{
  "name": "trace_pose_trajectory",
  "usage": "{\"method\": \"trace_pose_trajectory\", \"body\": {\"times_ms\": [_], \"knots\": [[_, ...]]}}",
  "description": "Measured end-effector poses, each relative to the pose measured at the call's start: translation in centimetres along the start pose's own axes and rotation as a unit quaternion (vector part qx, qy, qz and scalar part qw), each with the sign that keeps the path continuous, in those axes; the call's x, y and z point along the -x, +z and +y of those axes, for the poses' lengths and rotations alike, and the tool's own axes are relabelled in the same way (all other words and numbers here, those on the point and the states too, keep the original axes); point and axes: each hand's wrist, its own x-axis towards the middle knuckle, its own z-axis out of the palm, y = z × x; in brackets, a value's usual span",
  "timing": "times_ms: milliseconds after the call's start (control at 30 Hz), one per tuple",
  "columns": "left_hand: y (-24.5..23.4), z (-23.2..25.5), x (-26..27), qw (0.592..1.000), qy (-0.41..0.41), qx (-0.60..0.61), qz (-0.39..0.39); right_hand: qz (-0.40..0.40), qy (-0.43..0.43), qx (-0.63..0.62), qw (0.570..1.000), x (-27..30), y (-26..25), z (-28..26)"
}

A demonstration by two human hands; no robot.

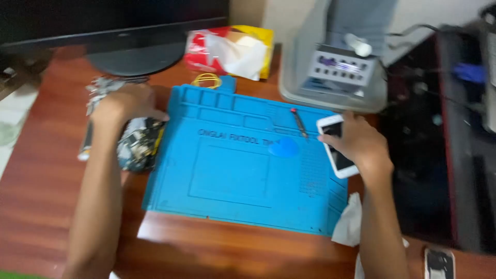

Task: The person disassembles a smartphone on a blue work mat, removing the motherboard and other internal components. They use a screwdriver to unscrew parts and a prying tool to separate the screen assembly from the phone's frame.

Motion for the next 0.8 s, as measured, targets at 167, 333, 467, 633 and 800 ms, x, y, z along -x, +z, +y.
{"method": "trace_pose_trajectory", "body": {"times_ms": [167, 333, 467, 633, 800], "knots": [[-1.1, -1.2, 1.0, 0.999, 0.012, 0.034, 0.012, 0.002, -0.171, -0.114, 0.979, 4.5, -1.7, -6.0], [-0.2, -3.6, -0.8, 0.997, 0.054, 0.05, 0.034, -0.037, -0.387, -0.286, 0.876, 5.2, 2.6, -15.1], [1.3, -5.3, -3.7, 0.993, 0.079, 0.08, 0.033, -0.143, -0.424, -0.393, 0.804, 3.2, 7.7, -22.0], [0.6, -5.5, -2.9, 0.986, 0.095, 0.134, 0.025, -0.222, -0.335, -0.547, 0.734, -0.8, 11.9, -27.4], [0.4, -5.2, -2.6, 0.984, 0.089, 0.151, 0.012, -0.201, -0.287, -0.529, 0.773, -1.1, 11.1, -28.9]]}}
